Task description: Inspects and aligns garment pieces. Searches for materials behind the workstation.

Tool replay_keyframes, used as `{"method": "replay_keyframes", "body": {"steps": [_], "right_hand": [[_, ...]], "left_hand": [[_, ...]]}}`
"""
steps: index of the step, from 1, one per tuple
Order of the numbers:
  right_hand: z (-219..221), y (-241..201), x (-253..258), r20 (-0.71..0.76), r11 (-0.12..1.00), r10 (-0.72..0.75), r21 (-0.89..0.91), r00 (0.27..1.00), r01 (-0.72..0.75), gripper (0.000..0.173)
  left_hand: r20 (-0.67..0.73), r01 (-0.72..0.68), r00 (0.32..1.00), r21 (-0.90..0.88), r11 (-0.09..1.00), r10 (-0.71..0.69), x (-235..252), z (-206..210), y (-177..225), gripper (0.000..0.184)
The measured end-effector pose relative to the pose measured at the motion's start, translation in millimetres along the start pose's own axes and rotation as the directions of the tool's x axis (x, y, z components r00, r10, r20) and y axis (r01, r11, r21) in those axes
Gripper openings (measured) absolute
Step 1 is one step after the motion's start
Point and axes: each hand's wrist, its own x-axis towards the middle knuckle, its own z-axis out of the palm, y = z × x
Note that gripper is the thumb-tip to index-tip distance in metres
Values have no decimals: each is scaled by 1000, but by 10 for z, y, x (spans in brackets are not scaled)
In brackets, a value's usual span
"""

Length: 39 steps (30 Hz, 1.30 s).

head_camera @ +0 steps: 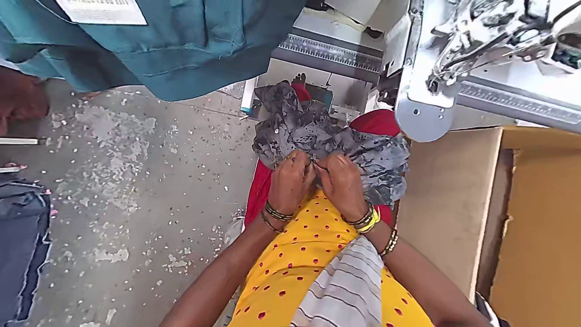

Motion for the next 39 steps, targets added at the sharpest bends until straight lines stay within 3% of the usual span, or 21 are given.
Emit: {"method": "replay_keyframes", "body": {"steps": [2, 5, 8, 9, 11, 13, 15, 17, 19, 21, 24, 26, 28, 30, 31, 33, 36, 38, 39], "right_hand": [[-42, 26, -21, 103, 999, -40, 30, 994, 37, 19], [-351, 271, -85, 271, 999, 20, 30, 962, -29, 40], [-744, 899, -344, 36, 946, 324, 4, 945, -324, 41], [-826, 1166, -456, -73, 897, 440, 6, 895, -441, 39], [-871, 1649, -683, -160, 701, 710, 66, 685, -711, 41], [-799, 2048, -922, -57, 462, 886, 185, 459, -868, 52], [-709, 2075, -1036, 66, 219, 961, 405, 267, -888, 64], [-571, 2003, -1084, 103, 84, 979, 585, 177, -806, 77], [-446, 2073, -1122, 108, 61, 980, 642, 169, -764, 86], [-405, 2102, -1150, 93, 95, 978, 600, 187, -794, 87], [-504, 2135, -1127, 47, 254, 949, 470, 311, -846, 61], [-567, 2118, -1109, -8, 335, 924, 497, 382, -800, 38], [-850, 1869, -1035, -59, 344, 923, 570, 380, -747, 39], [-1314, 1573, -988, -161, 334, 937, 674, 310, -659, 45], [-1578, 1505, -1017, -259, 379, 925, 692, 280, -614, 46], [-2038, 1490, -1054, -504, 535, 825, 548, 257, -643, 38], [-2244, 1721, -885, -674, 616, 643, 174, 363, -768, 45], [-1992, 1883, -705, -620, 625, 634, 57, 463, -779, 45], [-1807, 1920, -659, -526, 609, 695, 67, 491, -790, 47]], "left_hand": [[14, 6, 1000, 15, 1000, -7, -25, 50, -97, 15], [113, 98, 989, 2, 995, -98, 136, -269, -558, 39], [83, 429, 900, 8, 903, -428, 388, -549, -1331, 41], [139, 522, 844, 6, 853, -517, 480, -554, -1560, 44], [359, 620, 731, 8, 784, -581, 661, -429, -1881, 57], [515, 634, 687, -81, 769, -512, 895, -156, -1975, 66], [502, 667, 709, -249, 702, -496, 1081, 122, -1890, 77], [473, 676, 719, -303, 672, -509, 1226, 269, -1880, 89], [447, 655, 729, -232, 719, -519, 1353, 302, -1841, 89], [459, 572, 762, -146, 807, -457, 1399, 236, -1765, 63], [392, 475, 838, -178, 862, -380, 1401, 151, -1750, 44], [218, 478, 876, -285, 831, -429, 1276, 23, -1703, 48], [18, 499, 839, -428, 754, -545, 1145, -161, -1578, 51], [-92, 461, 796, -548, 698, -598, 987, -464, -1425, 47], [-112, 448, 795, -555, 701, -596, 884, -650, -1338, 46], [-92, 470, 807, -497, 729, -583, 670, -1024, -1195, 49], [-62, 573, 764, -393, 719, -642, 587, -1184, -1187, 50], [-19, 684, 700, -268, 678, -714, 583, -1022, -1410, 55], [12, 727, 673, -191, 659, -739, 562, -911, -1647, 57]]}}
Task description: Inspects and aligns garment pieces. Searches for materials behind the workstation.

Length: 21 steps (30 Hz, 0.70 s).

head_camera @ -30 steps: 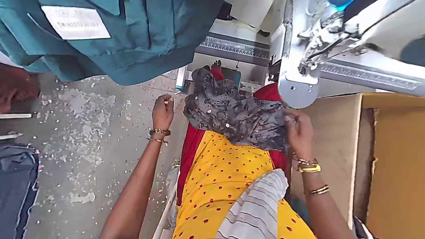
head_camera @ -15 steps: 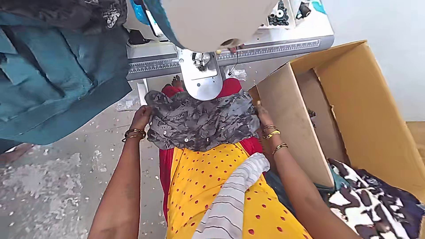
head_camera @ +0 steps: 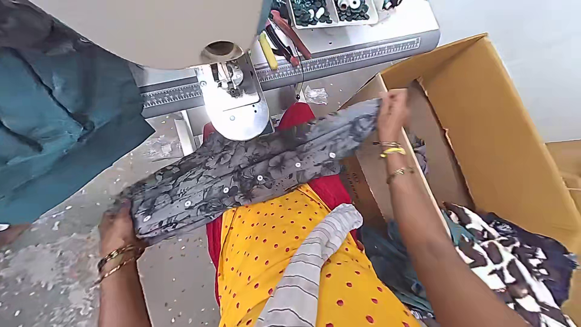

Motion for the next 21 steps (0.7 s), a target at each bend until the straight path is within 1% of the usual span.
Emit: {"method": "replay_keyframes", "body": {"steps": [1, 2, 3, 5, 6, 7, 8, 9, 10, 11, 12, 13, 14, 15, 17, 18, 19, 21], "right_hand": [[136, -32, -102, 150, 997, 74, 11, 986, -76, 50], [257, -22, -203, 266, 981, 170, 47, 949, -188, 55], [346, -9, -304, 333, 949, 254, 93, 908, -300, 56], [456, 127, -489, 378, 903, 340, 123, 861, -411, 54], [506, 213, -569, 393, 889, 367, 120, 844, -442, 60], [558, 267, -643, 414, 873, 390, 119, 822, -474, 71], [590, 304, -706, 468, 846, 411, 125, 782, -519, 82], [613, 339, -754, 549, 807, 427, 127, 718, -577, 91], [641, 363, -791, 622, 765, 442, 115, 646, -634, 96], [680, 361, -805, 667, 737, 457, 87, 588, -671, 98], [729, 336, -812, 682, 724, 475, 54, 555, -687, 99], [779, 292, -812, 678, 730, 489, 25, 549, -683, 99], [794, 231, -819, 668, 749, 487, 12, 562, -663, 98], [784, 161, -842, 651, 775, 473, 13, 593, -632, 94], [752, 27, -905, 603, 862, 389, 30, 697, -507, 73], [737, -43, -935, 591, 892, 344, 38, 730, -451, 66], [761, -90, -930, 583, 912, 299, 60, 756, -407, 66], [769, -176, -918, 582, 930, 265, 56, 768, -363, 86]], "left_hand": [[20, 41, 999, 49, 998, -43, 132, 69, -184, 60], [33, 75, 996, 60, 995, -78, 186, 118, -301, 62], [39, 98, 994, 31, 995, -99, 178, 151, -339, 62], [13, 118, 993, -49, 992, -118, 60, 188, -332, 62], [0, 120, 993, -57, 991, -120, 10, 175, -345, 63], [-9, 124, 992, -70, 990, -125, -16, 159, -357, 63], [-9, 134, 991, -85, 987, -135, -24, 156, -371, 64], [-6, 150, 988, -107, 983, -151, -19, 167, -390, 64], [-7, 165, 986, -129, 978, -167, -10, 179, -421, 64], [-4, 177, 984, -157, 972, -180, 14, 197, -463, 63], [5, 184, 982, -186, 965, -186, 46, 212, -506, 63], [24, 188, 982, -208, 960, -188, 75, 217, -534, 62], [46, 191, 982, -217, 957, -185, 94, 225, -548, 62], [62, 191, 981, -212, 958, -182, 108, 237, -562, 62], [110, 196, 978, -188, 963, -178, 93, 260, -518, 61], [124, 192, 977, -167, 967, -173, 64, 271, -469, 60], [126, 184, 978, -146, 972, -166, 50, 275, -433, 60], [101, 142, 986, -103, 984, -131, 49, 284, -397, 60]]}}
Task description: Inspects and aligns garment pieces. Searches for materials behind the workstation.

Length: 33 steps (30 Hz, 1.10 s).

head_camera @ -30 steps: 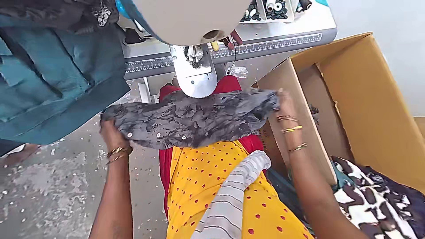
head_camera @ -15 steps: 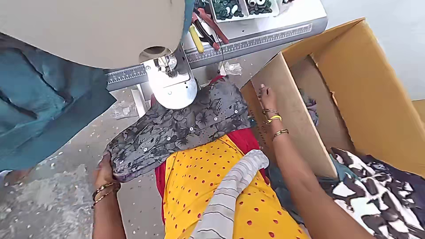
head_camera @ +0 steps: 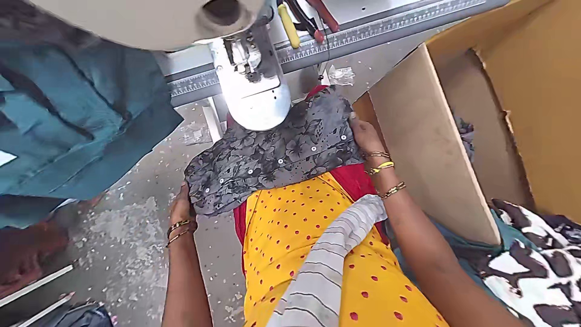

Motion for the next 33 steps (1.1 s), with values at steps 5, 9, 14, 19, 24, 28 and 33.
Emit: {"method": "replay_keyframes", "body": {"steps": [5, 9, 14, 19, 24, 28, 33], "right_hand": [[113, -20, -59, -33, 972, -164, -175, 986, 156, 52], [177, 30, -80, -171, 960, -269, -120, 948, 251, 44], [83, 40, -94, -566, 916, -398, -287, 722, 280, 51], [-520, -73, -251, -625, 899, -412, -399, 663, 182, 53], [-945, -36, -271, -656, 895, -382, -438, 651, 83, 49], [-1199, 99, -289, -686, 896, -364, -442, 631, 37, 51], [-1223, 172, -326, -699, 886, -397, -460, 595, 50, 50]], "left_hand": [[-103, -38, 994, -70, 997, 31, -48, -12, 70, 56], [-180, -82, 982, -109, 991, 61, -144, -60, 173, 48], [-386, -329, 887, -139, 934, 254, -260, -87, 353, 33], [-433, -535, 783, -103, 838, 447, -606, -22, 736, 31], [-366, -634, 735, -72, 770, 571, -867, 72, 1105, 25], [-338, -636, 739, -65, 769, 583, -910, 80, 1196, 20], [-329, -637, 737, -47, 770, 590, -945, 50, 1212, 14]]}}
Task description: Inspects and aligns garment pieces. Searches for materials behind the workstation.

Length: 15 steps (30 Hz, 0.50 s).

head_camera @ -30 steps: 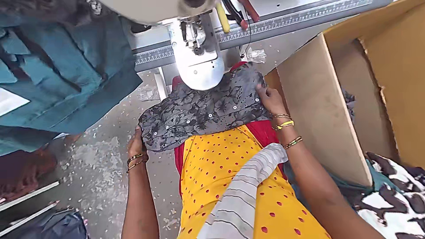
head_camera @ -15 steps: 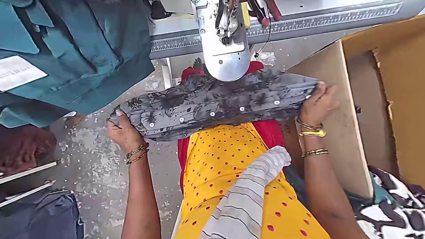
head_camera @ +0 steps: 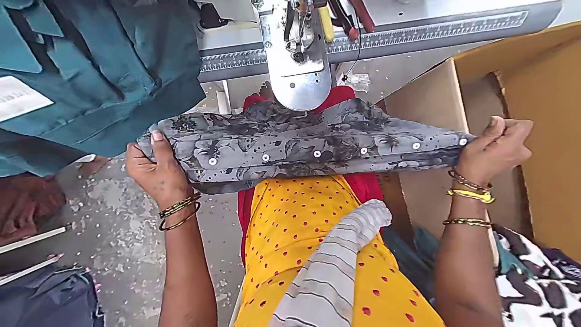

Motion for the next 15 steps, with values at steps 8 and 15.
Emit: {"method": "replay_keyframes", "body": {"steps": [8, 15], "right_hand": [[106, -142, -114, 17, 998, -29, 56, 999, 28, 49], [126, -378, -166, 67, 988, -68, 143, 995, 58, 50]], "left_hand": [[-27, 2, 1000, -4, 1000, -3, 68, -154, -106, 14], [-98, 27, 995, -18, 999, -28, 162, -435, -210, 18]]}}
